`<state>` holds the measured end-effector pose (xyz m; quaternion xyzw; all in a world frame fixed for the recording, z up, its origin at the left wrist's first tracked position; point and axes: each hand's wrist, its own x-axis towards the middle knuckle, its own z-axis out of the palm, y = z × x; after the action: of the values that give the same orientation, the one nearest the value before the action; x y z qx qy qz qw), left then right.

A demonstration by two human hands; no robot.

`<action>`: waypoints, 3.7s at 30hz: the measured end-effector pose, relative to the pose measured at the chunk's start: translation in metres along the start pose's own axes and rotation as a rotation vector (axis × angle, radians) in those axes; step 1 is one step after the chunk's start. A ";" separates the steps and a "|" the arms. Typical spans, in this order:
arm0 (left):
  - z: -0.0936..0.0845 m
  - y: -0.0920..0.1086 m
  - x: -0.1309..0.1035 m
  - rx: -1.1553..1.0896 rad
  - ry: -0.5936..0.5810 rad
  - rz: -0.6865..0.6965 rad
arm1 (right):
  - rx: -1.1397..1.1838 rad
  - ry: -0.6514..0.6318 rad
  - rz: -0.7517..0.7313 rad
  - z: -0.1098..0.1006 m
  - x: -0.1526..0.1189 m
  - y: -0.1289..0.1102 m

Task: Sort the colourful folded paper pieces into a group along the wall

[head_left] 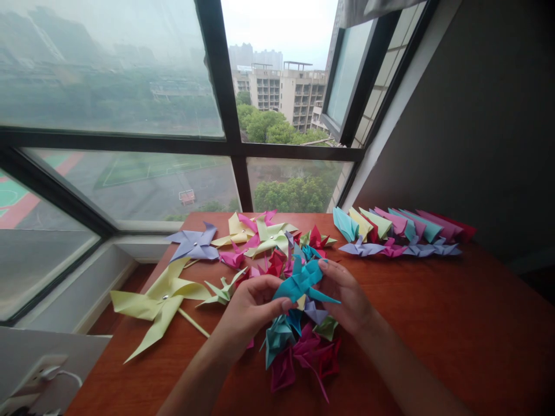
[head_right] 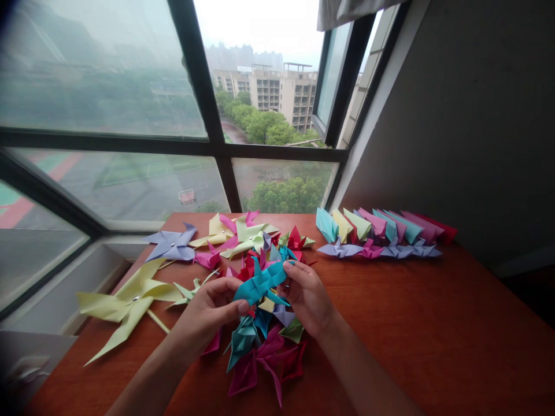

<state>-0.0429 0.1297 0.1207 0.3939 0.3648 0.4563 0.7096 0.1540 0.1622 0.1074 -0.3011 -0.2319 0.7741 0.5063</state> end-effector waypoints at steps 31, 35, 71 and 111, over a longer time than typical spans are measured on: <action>-0.002 0.003 -0.002 -0.087 0.068 0.002 | 0.118 0.020 0.019 -0.010 0.007 0.000; 0.000 0.005 -0.002 -0.105 0.094 -0.015 | 0.168 0.025 0.074 -0.009 0.006 0.001; 0.001 0.005 -0.003 -0.179 0.055 -0.044 | 0.217 -0.001 0.039 -0.006 0.000 0.012; 0.002 0.003 -0.001 0.174 0.159 0.028 | -0.083 0.105 -0.133 -0.003 0.005 0.003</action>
<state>-0.0422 0.1286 0.1241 0.4216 0.4528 0.4626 0.6351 0.1522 0.1658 0.1019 -0.3458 -0.2564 0.7117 0.5551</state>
